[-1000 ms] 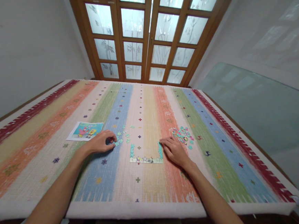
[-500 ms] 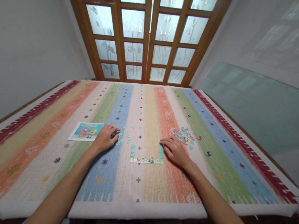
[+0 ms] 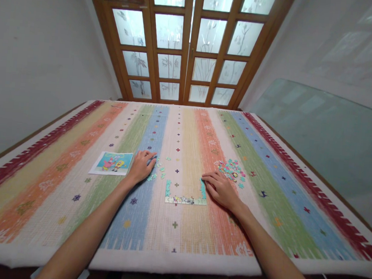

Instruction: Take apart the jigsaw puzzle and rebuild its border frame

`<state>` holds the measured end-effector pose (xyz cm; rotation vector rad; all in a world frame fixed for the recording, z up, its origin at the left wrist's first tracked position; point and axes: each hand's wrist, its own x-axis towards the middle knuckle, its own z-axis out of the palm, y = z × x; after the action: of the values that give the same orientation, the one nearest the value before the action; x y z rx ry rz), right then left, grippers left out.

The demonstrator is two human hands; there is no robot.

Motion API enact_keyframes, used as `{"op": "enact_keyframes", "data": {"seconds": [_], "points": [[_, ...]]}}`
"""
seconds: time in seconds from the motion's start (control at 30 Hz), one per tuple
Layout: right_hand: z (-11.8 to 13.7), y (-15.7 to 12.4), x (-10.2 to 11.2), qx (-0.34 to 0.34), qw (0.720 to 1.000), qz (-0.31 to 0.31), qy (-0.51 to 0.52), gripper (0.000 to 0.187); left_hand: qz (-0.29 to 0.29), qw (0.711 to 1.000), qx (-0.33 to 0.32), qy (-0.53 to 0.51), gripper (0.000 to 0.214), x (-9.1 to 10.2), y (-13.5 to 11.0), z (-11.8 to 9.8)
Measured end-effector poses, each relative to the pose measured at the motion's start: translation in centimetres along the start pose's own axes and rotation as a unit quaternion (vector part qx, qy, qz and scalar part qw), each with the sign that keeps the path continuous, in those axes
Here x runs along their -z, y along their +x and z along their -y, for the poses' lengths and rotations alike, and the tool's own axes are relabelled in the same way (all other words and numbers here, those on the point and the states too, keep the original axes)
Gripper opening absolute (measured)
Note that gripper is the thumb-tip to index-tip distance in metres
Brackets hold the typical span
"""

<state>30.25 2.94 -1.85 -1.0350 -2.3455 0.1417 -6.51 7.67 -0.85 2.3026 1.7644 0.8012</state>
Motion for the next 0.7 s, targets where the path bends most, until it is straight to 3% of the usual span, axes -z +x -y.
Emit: {"op": "enact_keyframes", "data": {"seconds": [0.2,0.47,0.6,0.7], "points": [[-0.1,-0.1,-0.2,-0.007,1.000,-0.001,0.003,0.028,0.016,0.999,0.028,-0.021,0.024,-0.6,0.9,-0.3],[0.1,-0.1,-0.1,-0.021,1.000,-0.001,0.009,0.024,0.022,0.995,0.052,-0.088,0.016,1.0,0.6,-0.4],[0.2,-0.1,-0.2,-0.037,0.999,-0.013,0.011,0.026,0.040,0.985,0.057,-0.158,0.022,1.9,0.1,-1.6],[0.2,-0.2,-0.3,-0.040,0.999,-0.020,0.011,0.027,0.084,0.974,0.043,-0.205,0.024,2.0,-0.6,-3.1]]}}
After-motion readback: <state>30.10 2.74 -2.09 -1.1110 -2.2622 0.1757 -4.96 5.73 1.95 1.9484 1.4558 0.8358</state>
